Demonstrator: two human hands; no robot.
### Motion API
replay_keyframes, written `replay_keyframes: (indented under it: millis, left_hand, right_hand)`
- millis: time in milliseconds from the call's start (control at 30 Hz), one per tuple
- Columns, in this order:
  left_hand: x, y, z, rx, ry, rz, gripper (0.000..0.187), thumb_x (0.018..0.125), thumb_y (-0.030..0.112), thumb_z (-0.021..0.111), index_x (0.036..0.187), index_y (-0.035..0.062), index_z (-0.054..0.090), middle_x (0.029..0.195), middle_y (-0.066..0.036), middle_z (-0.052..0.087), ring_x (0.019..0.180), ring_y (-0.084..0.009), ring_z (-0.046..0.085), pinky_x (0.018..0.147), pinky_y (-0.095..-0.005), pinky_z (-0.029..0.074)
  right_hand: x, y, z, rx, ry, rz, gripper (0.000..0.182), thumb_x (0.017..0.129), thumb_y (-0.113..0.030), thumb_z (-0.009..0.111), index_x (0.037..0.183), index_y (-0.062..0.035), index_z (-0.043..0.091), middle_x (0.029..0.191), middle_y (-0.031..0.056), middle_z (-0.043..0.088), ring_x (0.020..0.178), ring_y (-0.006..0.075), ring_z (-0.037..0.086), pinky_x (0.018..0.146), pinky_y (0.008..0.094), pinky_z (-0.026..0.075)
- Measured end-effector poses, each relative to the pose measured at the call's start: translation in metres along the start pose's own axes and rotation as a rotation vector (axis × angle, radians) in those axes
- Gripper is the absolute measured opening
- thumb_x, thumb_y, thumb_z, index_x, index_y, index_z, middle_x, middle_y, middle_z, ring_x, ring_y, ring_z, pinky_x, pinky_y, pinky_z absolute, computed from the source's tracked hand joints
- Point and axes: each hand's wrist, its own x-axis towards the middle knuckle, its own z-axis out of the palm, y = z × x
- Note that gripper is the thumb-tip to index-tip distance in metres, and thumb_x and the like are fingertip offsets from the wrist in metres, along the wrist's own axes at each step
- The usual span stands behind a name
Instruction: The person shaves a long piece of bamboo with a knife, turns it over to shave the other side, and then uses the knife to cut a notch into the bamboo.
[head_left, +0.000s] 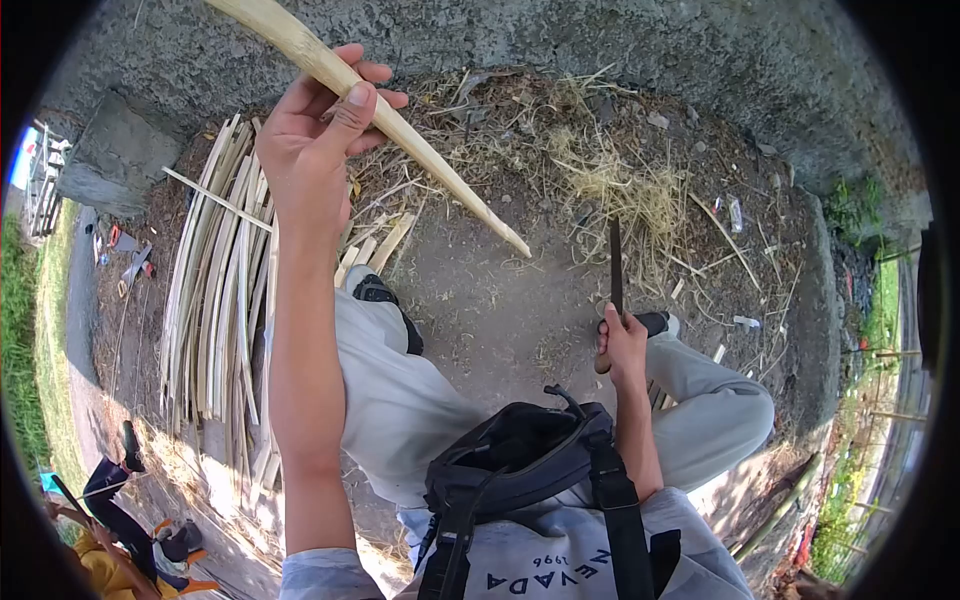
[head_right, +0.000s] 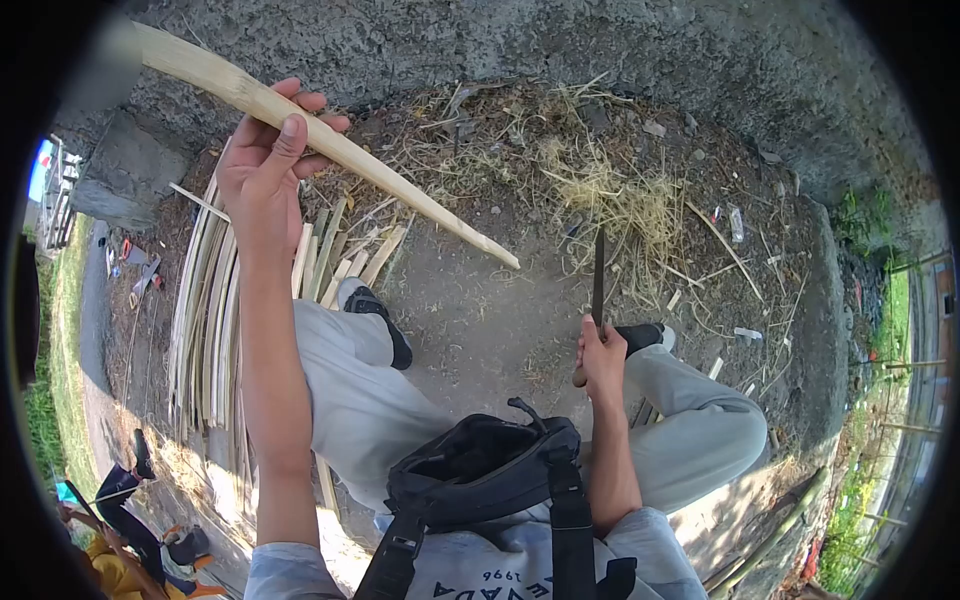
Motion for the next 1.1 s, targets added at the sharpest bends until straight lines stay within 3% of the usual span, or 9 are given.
replay_keyframes:
  millis: [333,433,533,733,833,967,1000,1100]
  left_hand:
    - [-0.008,0.001,0.011,-0.045,-0.041,-0.042,0.036,0.086,0.013,0.069,0.117,-0.0027,0.058,0.097,-0.012,0.068,0.083,-0.0187,0.068,0.067,-0.0268,0.058]
    - [-0.015,0.009,0.007,-0.077,-0.055,-0.036,0.037,0.086,0.014,0.069,0.117,-0.0035,0.058,0.098,-0.012,0.067,0.084,-0.0192,0.069,0.067,-0.0274,0.058]
    - [-0.019,0.015,0.000,-0.051,-0.061,-0.048,0.038,0.087,0.014,0.068,0.118,-0.0037,0.056,0.100,-0.013,0.067,0.086,-0.0201,0.069,0.067,-0.0270,0.058]
    - [-0.027,0.010,-0.009,0.025,-0.148,-0.144,0.039,0.087,0.012,0.067,0.121,-0.0019,0.054,0.103,-0.012,0.066,0.090,-0.0221,0.068,0.066,-0.0246,0.056]
    - [-0.028,0.011,-0.013,0.032,-0.154,-0.153,0.041,0.087,0.013,0.067,0.122,-0.0016,0.053,0.104,-0.011,0.066,0.092,-0.0230,0.068,0.066,-0.0242,0.055]
    - [-0.025,0.010,-0.024,0.034,-0.201,-0.164,0.044,0.087,0.015,0.068,0.125,-0.0013,0.051,0.107,-0.014,0.064,0.094,-0.0251,0.067,0.070,-0.0263,0.057]
    - [-0.025,0.009,-0.026,0.060,-0.220,-0.167,0.044,0.090,0.013,0.064,0.128,-0.0020,0.046,0.110,-0.015,0.062,0.097,-0.0304,0.066,0.074,-0.0335,0.059]
    - [-0.023,0.007,-0.023,0.116,-0.167,-0.176,0.045,0.089,0.012,0.065,0.127,-0.0020,0.047,0.109,-0.015,0.062,0.098,-0.0310,0.066,0.075,-0.0359,0.060]
  right_hand:
    - [-0.030,-0.019,0.062,-0.100,-0.212,-0.019,0.027,0.094,-0.027,0.058,0.082,-0.0024,0.056,0.058,-0.0007,0.049,0.044,0.0070,0.044,0.039,0.0243,0.034]
    - [-0.044,-0.040,0.069,0.060,-0.262,0.068,0.028,0.095,-0.027,0.057,0.084,-0.0016,0.057,0.058,-0.0001,0.049,0.045,0.0069,0.045,0.039,0.0246,0.034]
    - [-0.055,-0.051,0.074,0.096,-0.244,0.002,0.028,0.095,-0.028,0.057,0.087,-0.0008,0.057,0.058,-0.0005,0.050,0.044,0.0069,0.044,0.039,0.0240,0.035]
    - [-0.020,-0.006,0.083,-0.289,-0.136,-0.061,0.039,0.092,-0.035,0.058,0.075,-0.0001,0.058,0.053,0.0011,0.050,0.041,0.0114,0.046,0.039,0.0320,0.035]
    - [-0.020,0.004,0.090,-0.294,-0.188,-0.023,0.041,0.090,-0.036,0.058,0.071,0.0002,0.058,0.050,0.0024,0.048,0.040,0.0131,0.046,0.039,0.0350,0.035]
    - [-0.040,-0.019,0.088,-0.370,-0.300,-0.012,0.039,0.090,-0.036,0.058,0.076,0.0000,0.062,0.050,0.0020,0.047,0.040,0.0127,0.044,0.040,0.0341,0.034]
    - [-0.047,-0.028,0.088,-0.360,-0.317,-0.003,0.039,0.090,-0.036,0.058,0.077,0.0002,0.062,0.051,0.0022,0.047,0.040,0.0127,0.044,0.040,0.0342,0.034]
    - [-0.051,-0.027,0.089,-0.341,-0.367,-0.057,0.040,0.089,-0.036,0.059,0.078,0.0014,0.063,0.050,0.0038,0.047,0.040,0.0135,0.043,0.040,0.0350,0.034]
